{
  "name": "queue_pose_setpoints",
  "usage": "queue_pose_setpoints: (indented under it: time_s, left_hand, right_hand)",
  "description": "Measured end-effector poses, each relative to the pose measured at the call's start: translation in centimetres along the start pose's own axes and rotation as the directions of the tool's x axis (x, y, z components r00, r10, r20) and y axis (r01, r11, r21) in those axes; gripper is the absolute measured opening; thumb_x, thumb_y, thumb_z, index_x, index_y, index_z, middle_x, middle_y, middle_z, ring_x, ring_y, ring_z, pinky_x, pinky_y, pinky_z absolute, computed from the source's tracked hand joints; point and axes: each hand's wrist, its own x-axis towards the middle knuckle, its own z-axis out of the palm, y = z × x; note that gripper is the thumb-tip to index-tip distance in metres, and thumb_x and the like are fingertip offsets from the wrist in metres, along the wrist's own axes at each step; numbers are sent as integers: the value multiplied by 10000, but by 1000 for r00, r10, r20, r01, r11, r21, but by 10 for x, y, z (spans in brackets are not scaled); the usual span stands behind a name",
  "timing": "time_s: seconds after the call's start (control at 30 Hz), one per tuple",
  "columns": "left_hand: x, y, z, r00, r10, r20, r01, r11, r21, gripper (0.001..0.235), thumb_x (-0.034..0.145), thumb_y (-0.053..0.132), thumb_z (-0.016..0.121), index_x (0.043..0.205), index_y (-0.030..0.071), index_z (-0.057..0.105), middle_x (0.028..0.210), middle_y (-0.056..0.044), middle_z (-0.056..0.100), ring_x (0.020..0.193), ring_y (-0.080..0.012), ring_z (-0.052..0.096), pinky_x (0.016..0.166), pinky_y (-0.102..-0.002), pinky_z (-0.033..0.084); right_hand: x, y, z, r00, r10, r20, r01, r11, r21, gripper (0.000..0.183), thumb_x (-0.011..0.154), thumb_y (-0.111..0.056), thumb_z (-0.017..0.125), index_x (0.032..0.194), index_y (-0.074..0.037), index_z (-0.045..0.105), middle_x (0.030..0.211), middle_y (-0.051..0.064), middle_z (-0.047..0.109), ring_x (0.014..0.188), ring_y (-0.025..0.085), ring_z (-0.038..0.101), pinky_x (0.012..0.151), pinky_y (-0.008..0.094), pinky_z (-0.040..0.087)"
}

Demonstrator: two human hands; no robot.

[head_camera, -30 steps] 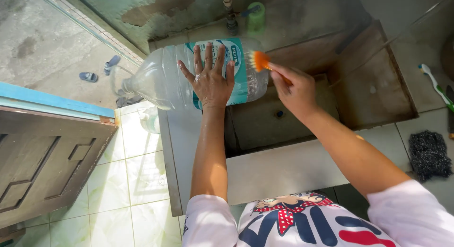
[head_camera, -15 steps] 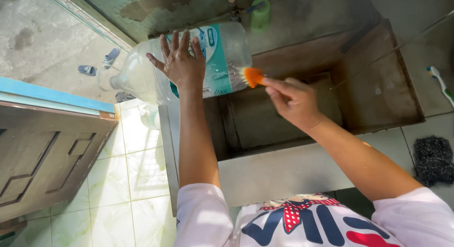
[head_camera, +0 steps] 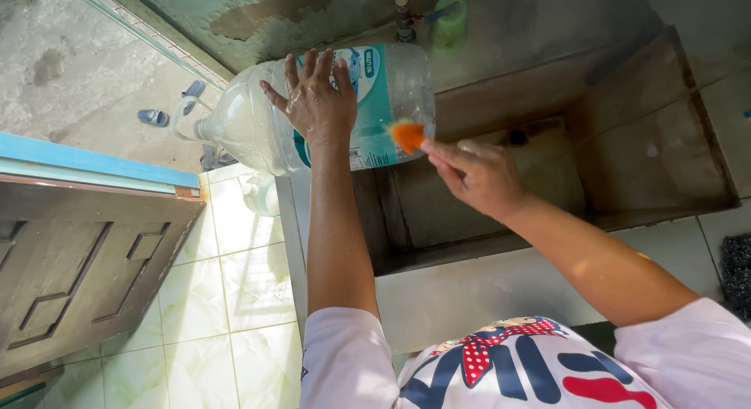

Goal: Cleaning the exterior and interior of a large plastic water jug using a brush and water at a sink.

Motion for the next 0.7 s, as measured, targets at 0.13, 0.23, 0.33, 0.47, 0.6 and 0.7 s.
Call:
queue_pose_setpoints:
  time_s: [0.13, 0.23, 0.33, 0.47, 0.6, 0.7]
  left_hand:
    - [-1, -2, 1, 999, 5, 34, -5, 1000, -1, 381, 1014, 422, 487, 1251, 260, 737, 1382, 27, 641, 1432, -284, 425, 1184, -689, -4]
    - [5, -3, 2, 1000, 21, 14, -21, 1000, 7, 374, 1030, 431, 484, 1241, 259, 740, 1379, 27, 643, 1433, -292, 425, 1184, -690, -3]
    - [10, -3, 4, 999, 28, 18, -28, 1000, 6, 377, 1027, 426, 481, 1240, 256, 741, 1373, 16, 646, 1421, -306, 425, 1170, -700, -8]
    - [16, -4, 6, 997, -7, 77, 5, 1000, 28, 370, 1013, 415, 476, 1227, 271, 742, 1366, 27, 644, 1419, -299, 427, 1169, -701, -20]
    - [17, -7, 9, 996, 25, 83, -26, 1000, 12, 365, 1018, 410, 479, 1220, 264, 746, 1360, 18, 642, 1410, -310, 429, 1154, -705, -32]
    - [17, -1, 1, 996, 20, 84, -19, 1000, -7, 370, 1021, 404, 473, 1232, 257, 739, 1360, 35, 652, 1417, -305, 432, 1164, -703, -30]
  right_hand:
    - [33, 24, 8, 1000, 10, -13, -10, 1000, -15, 320, 967, -81, 764, 1276, -160, 758, 742, 60, 668, 600, 197, 628, 593, 338, 541]
    - [57, 49, 15, 992, 46, -117, -33, 994, 104, 277, 1054, -83, 739, 1322, -151, 728, 943, 66, 748, 704, 152, 677, 651, 290, 558]
    - [29, 42, 15, 983, 137, -125, -108, 970, 217, 255, 1072, -82, 724, 1322, -135, 719, 1033, 80, 782, 713, 107, 694, 637, 255, 547]
    - [-36, 32, 15, 975, 156, -161, -119, 968, 219, 293, 1014, -29, 738, 1292, -121, 724, 940, 82, 741, 725, 132, 663, 674, 274, 536]
    - [-14, 41, 18, 952, 239, -192, -192, 953, 234, 277, 1009, 1, 753, 1258, -120, 753, 870, 98, 711, 643, 154, 594, 616, 290, 487]
    - [32, 41, 13, 970, 95, -225, -31, 962, 273, 279, 1044, 1, 735, 1299, -110, 709, 1057, 107, 764, 780, 142, 686, 706, 272, 547]
